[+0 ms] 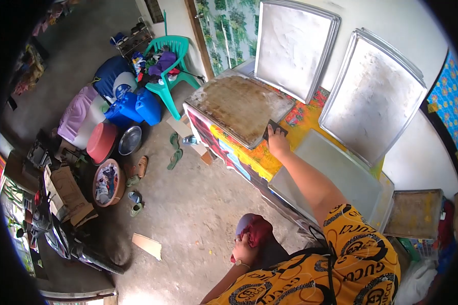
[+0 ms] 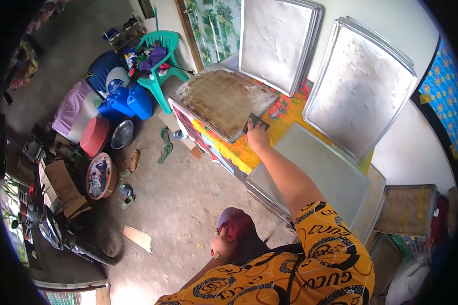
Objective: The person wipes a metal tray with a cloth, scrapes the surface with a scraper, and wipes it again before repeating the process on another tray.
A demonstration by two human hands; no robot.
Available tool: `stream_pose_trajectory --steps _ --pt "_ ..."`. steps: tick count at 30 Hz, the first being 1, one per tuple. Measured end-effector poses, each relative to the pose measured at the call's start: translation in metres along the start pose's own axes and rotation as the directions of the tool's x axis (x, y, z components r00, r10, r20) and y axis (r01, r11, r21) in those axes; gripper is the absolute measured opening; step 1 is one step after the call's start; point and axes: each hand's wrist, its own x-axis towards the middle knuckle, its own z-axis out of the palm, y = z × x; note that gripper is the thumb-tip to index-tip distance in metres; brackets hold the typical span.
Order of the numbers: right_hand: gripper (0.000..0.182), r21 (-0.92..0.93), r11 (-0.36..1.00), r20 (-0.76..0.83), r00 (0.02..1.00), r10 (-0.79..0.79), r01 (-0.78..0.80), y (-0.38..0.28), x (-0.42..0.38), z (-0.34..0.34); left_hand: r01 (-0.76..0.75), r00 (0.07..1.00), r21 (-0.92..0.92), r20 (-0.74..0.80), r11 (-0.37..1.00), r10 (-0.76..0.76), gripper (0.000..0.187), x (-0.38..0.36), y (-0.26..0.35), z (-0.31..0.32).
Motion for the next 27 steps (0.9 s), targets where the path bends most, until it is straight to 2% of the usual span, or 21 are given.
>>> stream_pose_trajectory --steps 1,4,6,7,8,9,10,12,14,16,18,20,21,22,23,24,26,27 --pt "0.051 -0.058 0.997 -0.191 0.980 -0.061 0.051 0.007 -0.005 0.003 -0.006 1.000 -0.008 -0.011 1.000 0.006 0.052 0.000 0.000 0.002" --pt "0.037 0.199 0.978 -0.055 0.996 0.074 -0.062 0.031 -0.002 -0.035 0.081 0.994 0.002 0.073 0.997 -0.081 0.051 0.003 0.005 -0.006" --pt "0.026 0.334 0.940 -0.319 0.930 0.184 -0.072 0.060 -0.009 -0.044 0.027 0.999 -0.071 -0.032 0.997 -0.029 0.052 0.001 0.002 -0.004" --pt "0.025 0.528 0.848 -0.321 0.912 0.254 -0.051 0.077 -0.026 -0.055 -0.001 0.997 -0.117 -0.081 0.993 -0.008 0.051 0.001 0.005 -0.006" --pt "0.025 0.695 0.719 -0.313 0.892 0.326 -0.019 0.094 -0.047 -0.074 -0.034 0.992 -0.163 -0.129 0.986 0.013 0.050 0.002 0.006 -0.006" --pt "0.025 0.953 0.303 -0.110 0.898 0.427 -0.027 0.108 -0.077 -0.090 -0.007 0.990 -0.143 -0.143 0.990 -0.013 0.047 0.004 0.003 -0.002" --pt "0.025 0.982 -0.185 0.103 0.899 0.426 -0.025 0.119 -0.111 -0.104 -0.008 0.990 -0.169 -0.139 0.986 -0.016 0.050 0.005 0.000 0.000" --pt "0.030 0.839 -0.533 0.293 0.914 0.280 -0.105 0.162 -0.185 -0.119 -0.012 0.991 -0.228 -0.132 0.974 -0.019 0.058 0.011 -0.004 0.003" --pt "0.034 0.726 -0.678 0.371 0.897 0.241 -0.118 0.198 -0.258 -0.128 -0.020 0.997 -0.314 -0.074 0.949 -0.004 0.049 0.018 -0.008 0.002" --pt "0.036 0.781 -0.623 0.303 0.903 0.304 -0.052 0.217 -0.324 -0.146 0.006 1.000 -0.362 0.015 0.932 -0.001 0.045 0.024 0.006 -0.011" --pt "0.038 0.852 -0.523 0.268 0.882 0.387 -0.029 0.235 -0.379 -0.166 -0.110 0.994 -0.466 -0.073 0.878 0.086 0.039 0.032 0.029 -0.027" --pt "0.039 0.923 -0.382 0.251 0.837 0.486 -0.055 0.249 -0.428 -0.183 -0.177 0.984 -0.553 -0.072 0.814 0.166 0.036 0.053 0.053 -0.048" --pt "0.041 0.942 -0.329 0.251 0.784 0.568 -0.064 0.252 -0.447 -0.189 -0.325 0.945 -0.667 -0.204 0.670 0.256 0.032 0.068 0.068 -0.055" --pt "0.041 0.969 -0.241 0.192 0.757 0.624 -0.048 0.250 -0.463 -0.197 -0.364 0.929 -0.685 -0.220 0.630 0.298 0.037 0.095 0.060 -0.052" --pt "0.041 0.988 -0.151 0.131 0.731 0.670 -0.039 0.243 -0.473 -0.203 -0.466 0.884 -0.707 -0.351 0.532 0.309 0.043 0.104 0.089 -0.066" --pt "0.042 0.997 -0.062 0.069 0.706 0.705 -0.036 0.237 -0.481 -0.207 -0.559 0.828 -0.588 -0.421 0.585 0.369 0.046 0.120 0.112 -0.083" --pt "0.036 0.952 0.234 -0.039 0.686 0.726 -0.195 0.230 -0.489 -0.199 -0.626 0.770 -0.449 -0.484 0.637 0.416 0.045 0.146 0.161 -0.111" --pt "0.033 0.887 0.362 -0.071 0.692 0.718 -0.285 0.223 -0.490 -0.193 -0.638 0.747 -0.415 -0.539 0.649 0.390 0.045 0.152 0.189 -0.122"
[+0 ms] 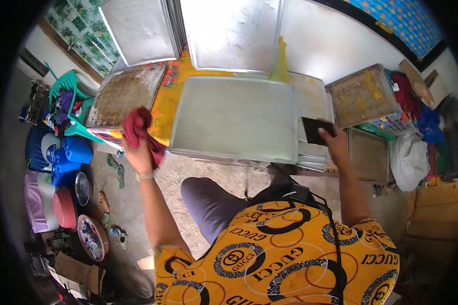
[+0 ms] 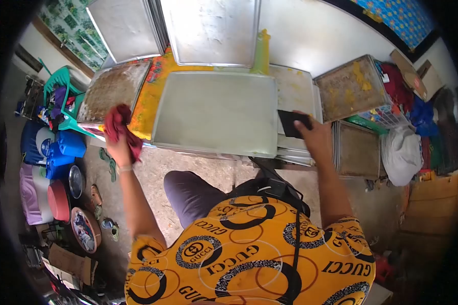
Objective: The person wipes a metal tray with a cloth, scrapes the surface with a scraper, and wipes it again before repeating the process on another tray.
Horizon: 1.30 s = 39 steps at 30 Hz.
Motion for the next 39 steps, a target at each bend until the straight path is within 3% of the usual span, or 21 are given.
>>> stream_pose_trajectory --steps 1,3,5,7,8,9,10,11,12,13,15,18,21,24,27,35,39 --pt "0.031 -0.164 0.986 0.003 0.999 -0.034 0.034 0.005 -0.004 0.008 -0.075 0.997 0.132 -0.004 0.988 0.076 0.050 0.027 -0.017 0.011" --pt "0.028 -0.341 0.867 0.126 0.932 -0.340 0.363 0.033 -0.004 0.027 -0.028 1.000 0.446 0.014 0.895 0.024 0.072 0.050 -0.016 0.032" --pt "0.034 -0.537 0.741 0.186 0.914 -0.361 0.402 0.036 -0.014 0.050 0.027 0.999 0.644 -0.004 0.764 -0.032 0.084 0.049 -0.013 0.048" --pt "0.040 -0.597 0.647 0.311 0.880 -0.359 0.475 0.037 -0.024 0.065 -0.263 0.960 0.672 0.256 0.692 0.115 0.098 0.021 -0.008 0.060" --pt "0.042 -0.618 0.595 0.371 0.858 -0.356 0.514 0.037 -0.025 0.070 -0.303 0.896 0.714 0.439 0.632 -0.067 0.099 -0.005 0.001 0.071" --pt "0.043 -0.634 0.544 0.420 0.835 -0.355 0.550 0.038 -0.026 0.074 -0.566 0.772 0.477 0.593 0.672 0.230 0.095 -0.046 -0.038 0.087" --pt "0.044 -0.645 0.492 0.469 0.811 -0.349 0.585 0.037 -0.028 0.077 -0.548 0.618 0.221 0.757 0.807 0.212 0.090 -0.089 -0.032 0.095" --pt "0.044 -0.652 0.440 0.518 0.787 -0.336 0.617 0.036 -0.032 0.080 -0.778 0.401 0.222 0.896 0.588 0.192 0.089 -0.129 0.026 0.087" --pt "0.043 -0.648 0.481 0.541 0.802 -0.255 0.590 0.031 -0.034 0.083 -0.785 0.253 0.170 0.966 0.596 0.058 0.088 -0.156 0.053 0.089" --pt "0.043 -0.658 0.445 0.544 0.792 -0.277 0.608 0.034 -0.035 0.086 -0.820 0.211 0.099 0.968 0.564 0.137 0.090 -0.181 0.054 0.093" --pt "0.044 -0.677 0.366 0.553 0.769 -0.320 0.639 0.040 -0.036 0.089 -0.787 0.280 0.096 0.936 0.609 0.214 0.087 -0.206 0.059 0.108" --pt "0.044 -0.680 0.383 0.525 0.780 -0.340 0.625 0.034 -0.036 0.092 -0.701 0.390 0.085 0.877 0.708 0.281 0.081 -0.205 0.065 0.131" --pt "0.043 -0.676 0.424 0.524 0.798 -0.298 0.603 0.029 -0.039 0.090 -0.770 0.409 0.194 0.881 0.607 0.238 0.081 -0.197 0.058 0.150" --pt "0.044 -0.670 0.468 0.499 0.817 -0.289 0.576 0.035 -0.040 0.086 -0.724 0.314 0.225 0.949 0.652 0.021 0.086 -0.185 0.071 0.154" --pt "0.045 -0.650 0.500 0.495 0.818 -0.294 0.573 0.039 -0.044 0.085 -0.712 0.318 0.262 0.947 0.651 -0.033 0.096 -0.177 0.074 0.163" --pt "0.055 -0.658 0.389 0.591 0.763 -0.262 0.644 0.048 -0.045 0.097 -0.683 0.347 0.269 0.938 0.679 -0.022 0.100 -0.165 0.073 0.167" --pt "0.058 -0.689 0.417 0.605 0.787 -0.120 0.593 0.042 -0.052 0.099 -0.694 0.341 0.274 0.940 0.665 -0.031 0.098 -0.164 0.075 0.167"
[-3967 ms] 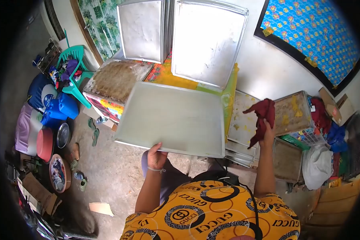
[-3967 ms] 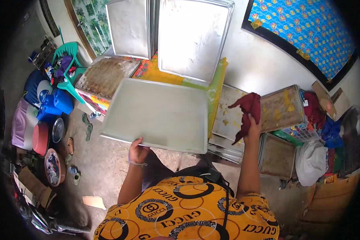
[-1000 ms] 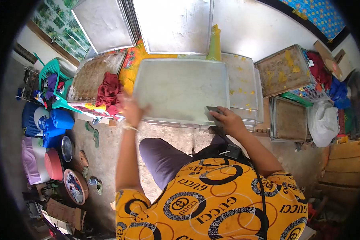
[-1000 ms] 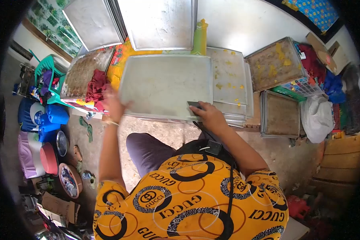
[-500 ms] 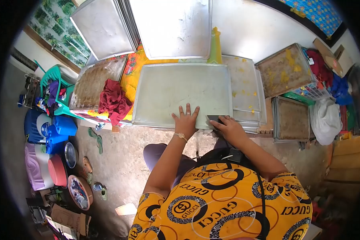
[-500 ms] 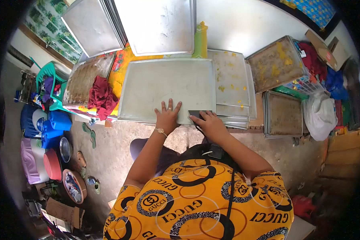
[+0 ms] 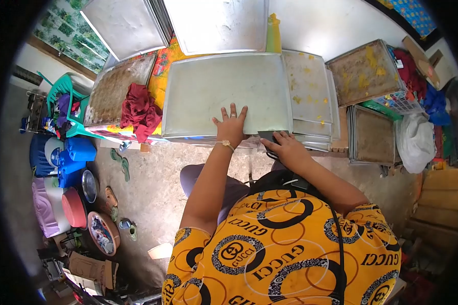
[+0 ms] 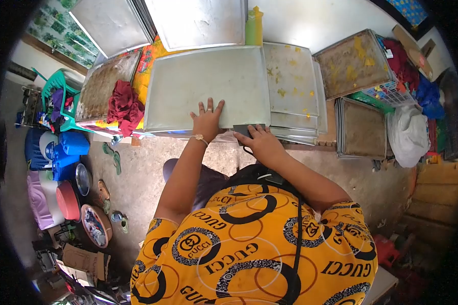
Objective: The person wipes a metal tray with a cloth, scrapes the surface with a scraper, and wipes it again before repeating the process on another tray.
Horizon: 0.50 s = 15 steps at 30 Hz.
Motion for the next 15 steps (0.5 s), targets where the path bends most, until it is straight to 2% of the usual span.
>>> stream_pose_trajectory --steps 3,9,12,15 --pt "0.061 0.012 0.998 0.078 0.996 0.053 -0.054 -0.002 -0.001 -0.002 -0.005 1.000 0.024 0.010 1.000 0.005 0.098 0.000 0.000 0.001" --pt "0.067 0.010 0.997 0.102 0.992 0.072 -0.074 0.002 0.001 0.003 -0.006 1.000 0.049 0.004 0.999 0.006 0.099 0.000 -0.001 0.005" --pt "0.050 -0.080 0.996 -0.043 0.999 0.023 -0.027 0.003 -0.001 0.010 -0.005 1.000 0.034 0.005 0.999 0.005 0.099 -0.001 -0.001 0.004" --pt "0.059 0.033 0.995 0.162 0.983 0.091 -0.098 0.001 0.006 -0.001 -0.006 1.000 0.031 0.006 1.000 0.006 0.099 -0.002 -0.001 0.004"
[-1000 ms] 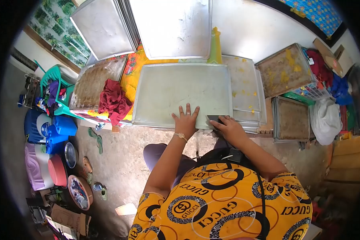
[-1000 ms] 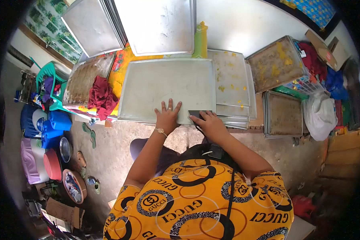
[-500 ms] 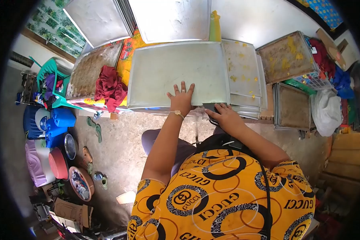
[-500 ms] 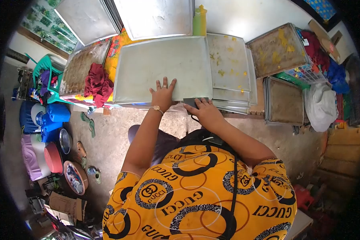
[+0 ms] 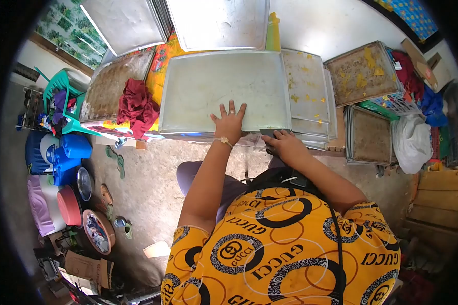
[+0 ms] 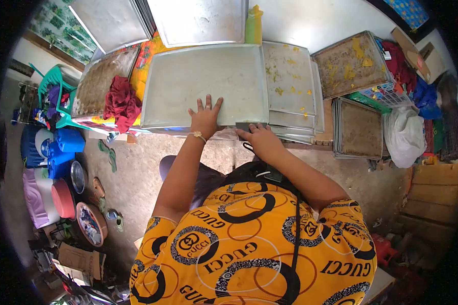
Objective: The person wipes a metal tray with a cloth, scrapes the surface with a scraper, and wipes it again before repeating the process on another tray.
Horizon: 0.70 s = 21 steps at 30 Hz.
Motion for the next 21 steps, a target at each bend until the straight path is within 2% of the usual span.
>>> stream_pose_trajectory --steps 6,10,13,15,18,21 --pt "0.049 -0.025 1.000 0.019 1.000 0.013 -0.012 0.002 0.006 0.006 -0.003 1.000 -0.003 0.001 1.000 0.003 0.099 0.001 0.000 0.001" --pt "0.050 -0.109 0.994 -0.015 1.000 0.003 -0.004 -0.001 0.006 0.012 -0.001 1.000 -0.005 0.013 1.000 0.001 0.098 0.002 -0.001 0.002" --pt "0.052 -0.155 0.988 -0.015 1.000 0.005 -0.008 -0.006 0.008 0.011 -0.016 0.998 -0.010 -0.066 1.000 0.015 0.097 0.000 -0.001 0.003" --pt "0.053 -0.174 0.985 -0.034 0.999 0.002 -0.008 -0.008 0.008 0.013 -0.008 1.000 -0.004 -0.007 1.000 0.008 0.099 0.002 0.000 0.001" --pt "0.054 -0.131 0.991 0.089 0.996 0.008 0.003 -0.011 0.007 0.002 -0.001 1.000 0.005 0.020 1.000 0.001 0.099 0.002 -0.001 -0.001" --pt "0.055 -0.176 0.984 0.004 0.999 -0.036 0.036 -0.006 0.007 0.013 0.002 1.000 0.008 0.024 1.000 -0.003 0.098 0.001 -0.001 -0.001"
